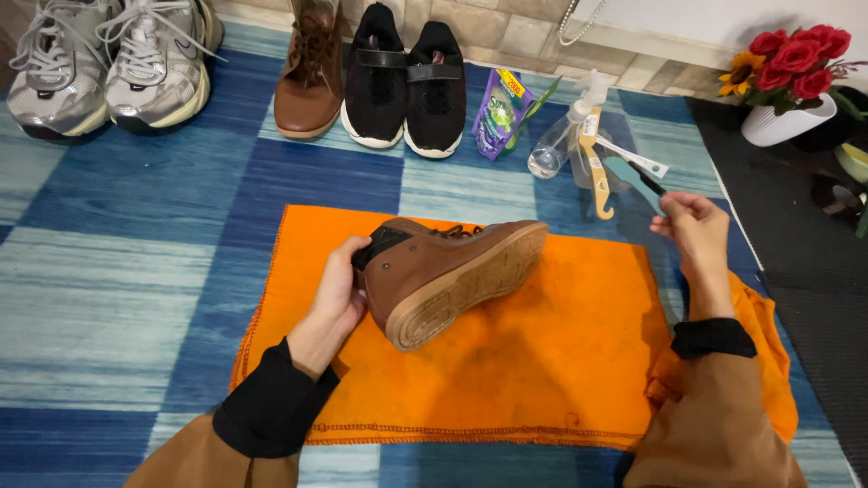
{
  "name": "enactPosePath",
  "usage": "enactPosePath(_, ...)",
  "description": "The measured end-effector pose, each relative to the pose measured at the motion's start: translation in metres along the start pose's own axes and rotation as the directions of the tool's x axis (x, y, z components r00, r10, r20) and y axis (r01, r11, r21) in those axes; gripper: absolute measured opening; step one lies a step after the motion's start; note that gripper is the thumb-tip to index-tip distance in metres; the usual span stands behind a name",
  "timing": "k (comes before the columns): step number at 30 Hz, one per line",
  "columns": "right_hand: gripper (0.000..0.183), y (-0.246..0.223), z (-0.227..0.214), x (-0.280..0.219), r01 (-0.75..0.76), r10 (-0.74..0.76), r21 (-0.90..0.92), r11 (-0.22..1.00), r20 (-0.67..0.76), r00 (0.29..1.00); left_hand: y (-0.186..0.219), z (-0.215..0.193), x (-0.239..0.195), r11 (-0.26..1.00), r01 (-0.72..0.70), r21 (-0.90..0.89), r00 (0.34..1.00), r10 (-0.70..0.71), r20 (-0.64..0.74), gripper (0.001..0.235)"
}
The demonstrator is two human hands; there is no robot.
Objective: The person cleans the sole of a brown shoe by spraying it with a liquid and scrubbing with a brush. They repeatedly apply the spray and scrub the sole on an orange cloth placed on a blue checkered mat.
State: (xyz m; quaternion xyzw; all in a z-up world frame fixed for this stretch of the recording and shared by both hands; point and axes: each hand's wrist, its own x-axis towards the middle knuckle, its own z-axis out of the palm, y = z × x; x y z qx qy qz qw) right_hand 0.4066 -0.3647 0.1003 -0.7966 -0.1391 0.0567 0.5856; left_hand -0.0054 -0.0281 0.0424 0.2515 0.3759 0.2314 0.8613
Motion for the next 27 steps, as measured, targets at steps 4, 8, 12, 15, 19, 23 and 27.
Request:
enactPosePath(4,0.013,0.018,-0.007,0.006,0.072,-0.072,0.096,0.993,-0.009,0.997,-0.003,-0.004,0.006,1.0,-0.004,-0.024,1.0,0.004,-0.01,0.011)
enactPosePath(8,0.033,0.012,0.001,-0.016,-0.048,0.046,0.233,0.971,0.014,0.999,0.002,0.0,-0.002,0.999,0.013,-0.034,1.0,-0.013,-0.004,0.009)
enactPosePath(12,0.029,0.01,0.027,-0.05,-0.036,-0.005,0.365,0.93,0.111,0.994,0.002,-0.002,0.002,0.999,0.027,-0.034,1.0,-0.027,0.007,0.014)
enactPosePath(15,0.024,0.005,0.056,-0.087,0.017,-0.123,0.396,0.918,0.243,0.962,-0.014,-0.024,0.044,0.998,0.014,-0.06,0.998,-0.018,-0.057,0.033)
enactPosePath(19,0.023,0.008,0.088,-0.126,-0.104,-0.073,0.421,0.901,0.384,0.92,-0.015,-0.026,0.044,0.997,0.025,-0.076,0.997,-0.03,-0.065,0.034)
enactPosePath(23,0.021,0.014,0.115,-0.17,-0.182,0.001,0.347,0.92,0.462,0.887,-0.017,-0.03,0.049,0.999,0.01,-0.048,0.998,-0.013,-0.063,0.033)
enactPosePath(27,0.005,0.012,0.137,-0.205,-0.074,-0.021,0.175,0.982,0.49,0.872,-0.011,-0.019,0.038,1.0,-0.009,-0.011,0.998,0.008,-0.07,0.034)
